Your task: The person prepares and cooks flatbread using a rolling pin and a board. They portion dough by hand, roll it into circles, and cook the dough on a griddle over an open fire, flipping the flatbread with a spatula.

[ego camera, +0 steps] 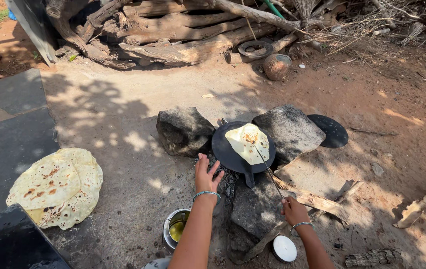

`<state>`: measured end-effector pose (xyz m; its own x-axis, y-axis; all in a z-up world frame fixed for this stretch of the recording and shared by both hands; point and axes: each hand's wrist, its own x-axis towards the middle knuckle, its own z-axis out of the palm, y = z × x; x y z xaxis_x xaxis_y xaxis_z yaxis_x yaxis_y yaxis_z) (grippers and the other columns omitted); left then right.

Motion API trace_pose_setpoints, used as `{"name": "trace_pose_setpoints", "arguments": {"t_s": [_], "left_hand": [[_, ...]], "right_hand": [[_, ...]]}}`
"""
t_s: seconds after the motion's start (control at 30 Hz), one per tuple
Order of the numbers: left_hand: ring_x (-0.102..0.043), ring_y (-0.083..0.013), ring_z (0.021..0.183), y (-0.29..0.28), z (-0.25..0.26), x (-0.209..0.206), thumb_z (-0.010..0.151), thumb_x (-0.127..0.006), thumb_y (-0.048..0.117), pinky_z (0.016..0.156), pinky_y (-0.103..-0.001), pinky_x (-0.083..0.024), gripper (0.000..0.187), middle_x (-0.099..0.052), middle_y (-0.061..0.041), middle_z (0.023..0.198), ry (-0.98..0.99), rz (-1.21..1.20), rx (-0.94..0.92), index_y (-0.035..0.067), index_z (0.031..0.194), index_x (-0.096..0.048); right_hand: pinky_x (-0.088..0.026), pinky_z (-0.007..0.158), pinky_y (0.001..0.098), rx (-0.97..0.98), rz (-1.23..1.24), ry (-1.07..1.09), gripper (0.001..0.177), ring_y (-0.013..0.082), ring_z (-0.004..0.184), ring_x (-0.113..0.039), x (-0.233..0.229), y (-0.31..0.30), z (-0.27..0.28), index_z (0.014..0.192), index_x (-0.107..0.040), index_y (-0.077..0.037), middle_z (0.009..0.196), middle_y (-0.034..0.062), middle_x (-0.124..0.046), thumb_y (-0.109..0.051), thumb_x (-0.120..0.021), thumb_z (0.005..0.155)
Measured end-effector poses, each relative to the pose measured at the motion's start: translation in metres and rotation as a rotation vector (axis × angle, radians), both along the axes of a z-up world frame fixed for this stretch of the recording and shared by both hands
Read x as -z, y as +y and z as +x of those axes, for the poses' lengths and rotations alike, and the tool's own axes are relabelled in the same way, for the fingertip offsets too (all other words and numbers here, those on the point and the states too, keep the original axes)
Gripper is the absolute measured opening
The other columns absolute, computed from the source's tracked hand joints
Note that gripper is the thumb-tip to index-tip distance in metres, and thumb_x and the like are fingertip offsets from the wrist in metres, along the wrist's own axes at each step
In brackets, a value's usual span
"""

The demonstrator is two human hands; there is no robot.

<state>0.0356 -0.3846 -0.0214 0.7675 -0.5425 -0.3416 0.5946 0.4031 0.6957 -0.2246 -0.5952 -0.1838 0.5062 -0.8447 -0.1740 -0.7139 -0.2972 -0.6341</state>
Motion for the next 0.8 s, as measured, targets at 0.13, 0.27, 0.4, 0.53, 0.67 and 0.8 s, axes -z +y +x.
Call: {"name": "trace_pose_setpoints", "arguments": {"t_s": [0.13, 0.27, 0.4, 0.53, 0.67, 0.8], "left_hand": [[-0.060, -0.0220, 0.127, 0.023, 0.036, 0.030, 0.094, -0.052, 0.061, 0.101, -0.044, -0.049, 0.067, -0.054, -0.005, 0.147, 0.022, -0.005, 0.035, 0.013, 0.141, -0.052], [-0.069, -0.0180, 0.102, 0.015, 0.056, 0.047, 0.097, -0.060, 0.047, 0.084, -0.036, -0.052, 0.044, -0.073, -0.005, 0.116, 0.038, 0.077, -0.039, 0.010, 0.121, -0.066], [-0.068, -0.0116, 0.086, 0.017, 0.054, 0.062, 0.101, -0.061, 0.033, 0.072, -0.029, -0.049, 0.024, -0.075, -0.001, 0.101, -0.062, 0.055, -0.204, 0.010, 0.109, -0.066], [-0.066, -0.0114, 0.077, 0.020, 0.061, 0.058, 0.102, -0.059, 0.026, 0.066, -0.026, -0.048, 0.017, -0.074, -0.003, 0.099, 0.003, 0.134, -0.263, 0.010, 0.106, -0.066], [-0.065, -0.0107, 0.071, 0.036, 0.068, 0.068, 0.101, -0.061, 0.026, 0.057, -0.025, -0.043, 0.017, -0.074, -0.004, 0.095, -0.010, 0.119, -0.224, 0.010, 0.104, -0.067], [-0.064, -0.0104, 0.070, 0.051, 0.071, 0.071, 0.101, -0.062, 0.026, 0.056, -0.024, -0.046, 0.018, -0.074, -0.005, 0.094, -0.031, 0.180, -0.220, 0.009, 0.103, -0.068]], "right_hand": [[-0.058, 0.057, 0.0367, 0.110, 0.126, -0.073, 0.036, 0.0190, 0.051, -0.069, -0.015, 0.003, -0.024, 0.130, -0.065, -0.014, 0.066, 0.0079, -0.075, -0.032, -0.047, 0.104], [-0.055, 0.050, 0.0337, 0.174, 0.138, 0.033, 0.039, 0.0190, 0.046, -0.069, -0.013, 0.001, -0.044, 0.137, -0.062, -0.015, 0.064, 0.0083, -0.075, -0.029, -0.052, 0.101], [-0.051, 0.043, 0.0337, 0.201, 0.245, -0.023, 0.043, 0.0179, 0.045, -0.064, -0.007, 0.002, -0.064, 0.142, -0.061, -0.009, 0.064, 0.0088, -0.070, -0.026, -0.054, 0.103], [-0.038, 0.042, 0.0340, 0.257, 0.553, -0.148, 0.046, 0.0173, 0.045, -0.051, -0.007, -0.002, -0.066, 0.147, -0.058, -0.010, 0.067, 0.0076, -0.059, -0.026, -0.054, 0.103], [-0.036, 0.042, 0.0328, 0.267, 0.572, -0.274, 0.047, 0.0170, 0.047, -0.050, -0.007, -0.006, -0.065, 0.147, -0.056, -0.007, 0.068, 0.0073, -0.059, -0.021, -0.056, 0.102], [-0.043, 0.041, 0.0316, 0.186, 0.394, -0.197, 0.047, 0.0180, 0.046, -0.054, -0.011, -0.018, -0.057, 0.147, -0.055, -0.004, 0.066, 0.0106, -0.060, -0.024, -0.054, 0.104]]}}
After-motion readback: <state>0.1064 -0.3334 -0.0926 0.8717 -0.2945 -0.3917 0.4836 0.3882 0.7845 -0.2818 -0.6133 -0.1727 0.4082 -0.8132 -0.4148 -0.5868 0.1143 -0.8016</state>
